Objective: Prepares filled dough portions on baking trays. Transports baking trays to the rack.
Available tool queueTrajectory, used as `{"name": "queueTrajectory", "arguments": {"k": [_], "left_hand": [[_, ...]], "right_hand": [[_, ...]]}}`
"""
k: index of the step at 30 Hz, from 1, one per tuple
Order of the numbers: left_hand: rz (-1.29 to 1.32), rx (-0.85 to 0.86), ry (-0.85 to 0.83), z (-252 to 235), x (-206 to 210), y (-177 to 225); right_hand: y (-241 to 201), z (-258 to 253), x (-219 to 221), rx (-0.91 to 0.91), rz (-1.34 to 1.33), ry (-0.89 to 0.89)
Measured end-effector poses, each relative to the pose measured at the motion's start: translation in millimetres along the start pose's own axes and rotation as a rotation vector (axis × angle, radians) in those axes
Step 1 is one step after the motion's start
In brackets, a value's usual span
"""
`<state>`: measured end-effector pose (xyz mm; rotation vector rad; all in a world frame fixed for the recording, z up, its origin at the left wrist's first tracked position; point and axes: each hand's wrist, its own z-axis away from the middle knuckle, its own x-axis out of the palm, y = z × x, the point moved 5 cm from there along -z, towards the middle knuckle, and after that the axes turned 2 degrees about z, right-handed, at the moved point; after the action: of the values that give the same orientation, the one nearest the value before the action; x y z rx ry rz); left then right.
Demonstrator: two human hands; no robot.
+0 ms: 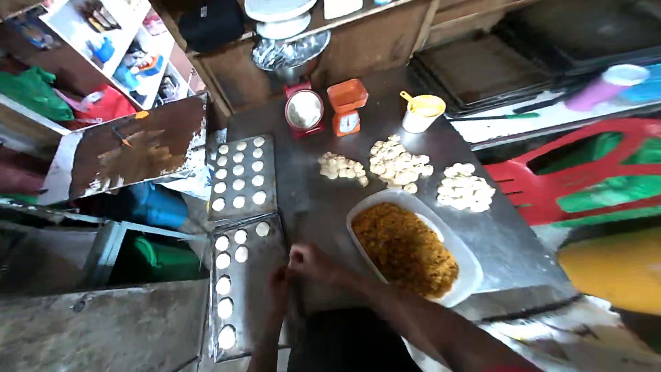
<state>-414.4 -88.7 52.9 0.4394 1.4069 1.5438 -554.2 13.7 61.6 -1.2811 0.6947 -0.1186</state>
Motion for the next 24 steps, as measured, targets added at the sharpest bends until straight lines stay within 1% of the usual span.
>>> {"name": "queueTrajectory", "arguments": {"k": [1, 3, 5, 7, 9, 10, 11, 13, 14, 15, 16, 18, 19, 20, 21, 22, 23, 24], "left_hand": [[0.01, 0.0, -0.046, -1, 3, 1], [0.048, 0.036, -0.097, 4, 6, 5], [0.079, 0.156, -0.142, 11, 12, 16], [0.089, 0.245, -0.215, 21, 23, 33], [0.11, 0.249, -0.264, 27, 39, 39], [0.107, 0.24, -0.285, 29, 47, 40], [0.104, 0.237, -0.302, 30, 54, 41], [0.115, 0.24, -0.324, 31, 66, 44], [0.144, 0.268, -0.342, 30, 70, 46], [0.191, 0.269, -0.38, 29, 73, 46], [0.265, 0.205, -0.441, 29, 77, 46], [0.444, -0.063, -0.591, 37, 86, 41], [0.496, -0.189, -0.646, 42, 90, 38], [0.511, -0.265, -0.681, 46, 95, 35], [0.493, -0.28, -0.702, 47, 100, 35], [0.45, -0.254, -0.697, 44, 106, 35], [0.382, -0.202, -0.678, 39, 110, 35], [0.303, -0.162, -0.653, 31, 114, 34]], "right_hand": [[-6, 18, 8, 0.045, -0.013, 0.04], [-6, 44, 11, 0.16, -0.118, 0.184], [-3, 65, 5, 0.246, -0.211, 0.294], [-5, 84, -5, 0.225, -0.147, 0.394], [-14, 103, -19, 0.156, -0.047, 0.469], [-16, 111, -24, 0.138, -0.05, 0.496], [-15, 118, -29, 0.149, -0.134, 0.524], [-8, 132, -32, 0.256, -0.532, 0.571], [-4, 140, -30, 0.33, -0.705, 0.573], [1, 147, -27, 0.373, -0.777, 0.564], [6, 155, -23, 0.407, -0.764, 0.531], [13, 172, -19, 0.468, -0.711, 0.434], [14, 179, -19, 0.503, -0.731, 0.354], [15, 184, -23, 0.537, -0.765, 0.266], [17, 186, -33, 0.567, -0.79, 0.197], [21, 186, -48, 0.595, -0.784, 0.173], [27, 184, -68, 0.606, -0.743, 0.2], [40, 179, -91, 0.587, -0.658, 0.275]]}}
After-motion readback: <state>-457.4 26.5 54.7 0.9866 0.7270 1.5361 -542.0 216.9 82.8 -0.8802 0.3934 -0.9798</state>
